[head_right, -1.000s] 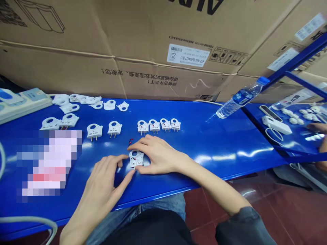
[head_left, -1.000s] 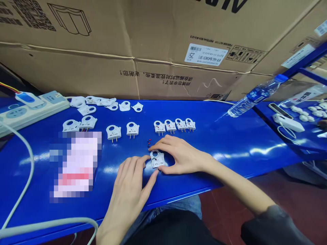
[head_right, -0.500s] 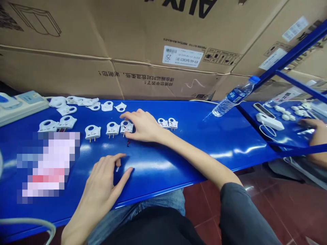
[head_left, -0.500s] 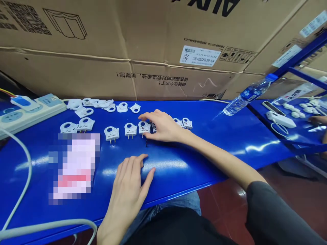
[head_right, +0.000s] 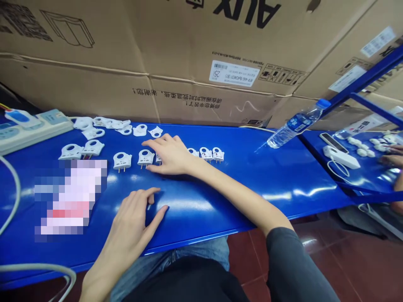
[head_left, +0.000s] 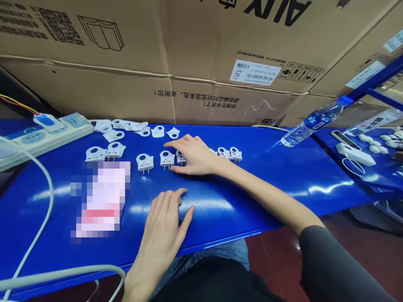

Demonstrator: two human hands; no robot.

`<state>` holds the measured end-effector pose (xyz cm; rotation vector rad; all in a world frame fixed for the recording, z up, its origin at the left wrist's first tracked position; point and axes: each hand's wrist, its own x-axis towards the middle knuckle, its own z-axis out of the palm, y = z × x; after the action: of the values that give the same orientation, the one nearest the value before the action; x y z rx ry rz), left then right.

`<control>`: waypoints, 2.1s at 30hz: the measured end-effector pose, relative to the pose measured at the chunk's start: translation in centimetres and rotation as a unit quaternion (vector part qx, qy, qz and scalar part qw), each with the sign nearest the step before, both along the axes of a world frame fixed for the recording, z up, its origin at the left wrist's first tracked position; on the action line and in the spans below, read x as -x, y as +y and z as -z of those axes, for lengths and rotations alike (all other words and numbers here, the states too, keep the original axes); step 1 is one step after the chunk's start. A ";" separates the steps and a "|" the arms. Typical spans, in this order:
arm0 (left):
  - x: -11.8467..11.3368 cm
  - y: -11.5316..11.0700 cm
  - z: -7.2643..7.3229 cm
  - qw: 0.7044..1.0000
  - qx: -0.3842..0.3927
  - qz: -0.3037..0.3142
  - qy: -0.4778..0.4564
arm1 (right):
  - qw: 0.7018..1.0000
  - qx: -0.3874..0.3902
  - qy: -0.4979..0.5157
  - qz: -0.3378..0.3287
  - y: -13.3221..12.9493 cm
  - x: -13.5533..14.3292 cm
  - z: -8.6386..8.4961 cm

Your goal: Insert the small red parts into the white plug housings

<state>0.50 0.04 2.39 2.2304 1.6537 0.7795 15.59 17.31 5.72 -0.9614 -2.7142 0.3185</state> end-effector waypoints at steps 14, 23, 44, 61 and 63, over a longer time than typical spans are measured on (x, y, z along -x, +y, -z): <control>0.1 -0.3 0.0 0.992 -0.062 -0.062 -0.086 | 0.999 0.019 0.043 -0.027 -1.8 -0.9 -1.4; 0.5 -0.5 -0.3 0.986 -0.122 -0.055 -0.101 | 0.994 0.057 0.054 -0.080 -7.8 -5.1 0.1; 0.7 0.0 0.3 0.998 -0.052 -0.036 -0.020 | 0.999 0.018 0.027 0.001 -6.8 -4.8 1.9; 0.7 0.1 0.3 0.998 -0.048 -0.039 -0.011 | 0.999 0.012 -0.027 0.032 -6.9 -4.5 1.4; 0.8 0.1 0.3 0.998 -0.049 -0.036 -0.011 | 0.999 0.011 -0.036 0.032 -7.0 -4.3 1.4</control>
<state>-0.25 0.13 2.07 2.2276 1.7302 0.9195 19.93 10.30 4.31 -1.0848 -2.7419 0.3087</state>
